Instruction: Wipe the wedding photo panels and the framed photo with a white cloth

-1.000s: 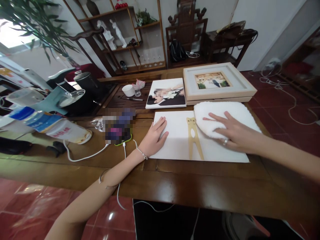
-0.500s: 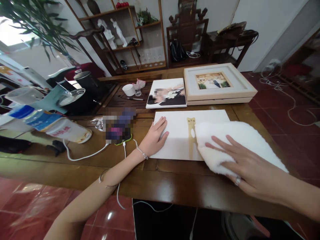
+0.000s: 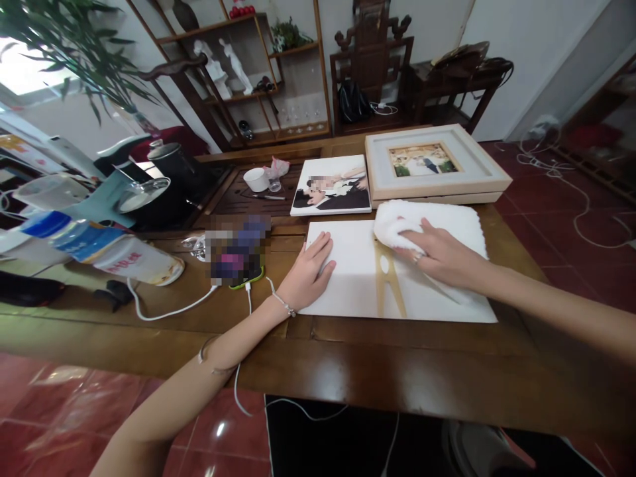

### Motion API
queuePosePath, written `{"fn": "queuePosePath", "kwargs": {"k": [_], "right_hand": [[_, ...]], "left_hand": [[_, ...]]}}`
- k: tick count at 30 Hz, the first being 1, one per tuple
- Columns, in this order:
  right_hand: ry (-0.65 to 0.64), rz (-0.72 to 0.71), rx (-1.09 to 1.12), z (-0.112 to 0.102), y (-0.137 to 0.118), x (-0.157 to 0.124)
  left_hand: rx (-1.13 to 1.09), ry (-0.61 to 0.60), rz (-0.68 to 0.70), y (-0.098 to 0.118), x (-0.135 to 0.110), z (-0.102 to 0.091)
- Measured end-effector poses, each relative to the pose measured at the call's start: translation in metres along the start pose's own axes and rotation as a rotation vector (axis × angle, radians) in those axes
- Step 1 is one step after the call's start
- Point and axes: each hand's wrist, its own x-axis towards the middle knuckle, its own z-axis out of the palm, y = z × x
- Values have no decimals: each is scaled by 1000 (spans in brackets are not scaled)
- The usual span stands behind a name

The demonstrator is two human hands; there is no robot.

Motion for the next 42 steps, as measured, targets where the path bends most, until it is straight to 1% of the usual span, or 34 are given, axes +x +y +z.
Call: {"fn": "queuePosePath", "kwargs": {"k": [3, 6, 8, 13, 16, 18, 20, 24, 28, 30, 32, 34, 36, 38, 42], "right_hand": [[24, -10, -22, 11, -7, 19], [18, -101, -65, 22, -23, 17], [-15, -167, -82, 27, -40, 5], [-106, -276, -48, 36, -87, -41], [-150, -348, -3, 37, -102, -56], [-168, -361, 25, 36, -100, -55], [-159, -345, 43, 32, -91, -46], [-85, -313, 21, 27, -60, -10], [-84, -266, 11, 19, -30, 32], [-80, -226, 51, 15, -21, 49], [-60, -197, 86, 13, -17, 59], [-57, -199, 79, 14, -17, 60], [-58, -224, 36, 18, -23, 54], [-59, -252, 0, 24, -33, 40], [-79, -270, 16, 33, -64, 0]], "left_hand": [[-11, 3, -5, -1, 0, 0], [-13, -5, -15, 0, 0, 0], [-8, -9, -19, 0, 1, -1], [-3, -6, -23, 2, 1, -2], [-5, -8, -25, 2, 1, -2], [-2, -11, -25, 1, 1, -2], [2, -11, -22, 1, 1, -1], [0, -3, -16, 0, 1, 0], [-8, -5, -23, 1, 1, -1], [-11, -10, -30, 1, 0, -2], [-15, -10, -27, 1, 0, -2], [-16, -7, -23, 1, 0, -2], [-14, -3, -20, 0, 0, -2], [-13, 1, -17, 0, 1, -1], [-15, -10, -13, 1, 1, -2]]}}
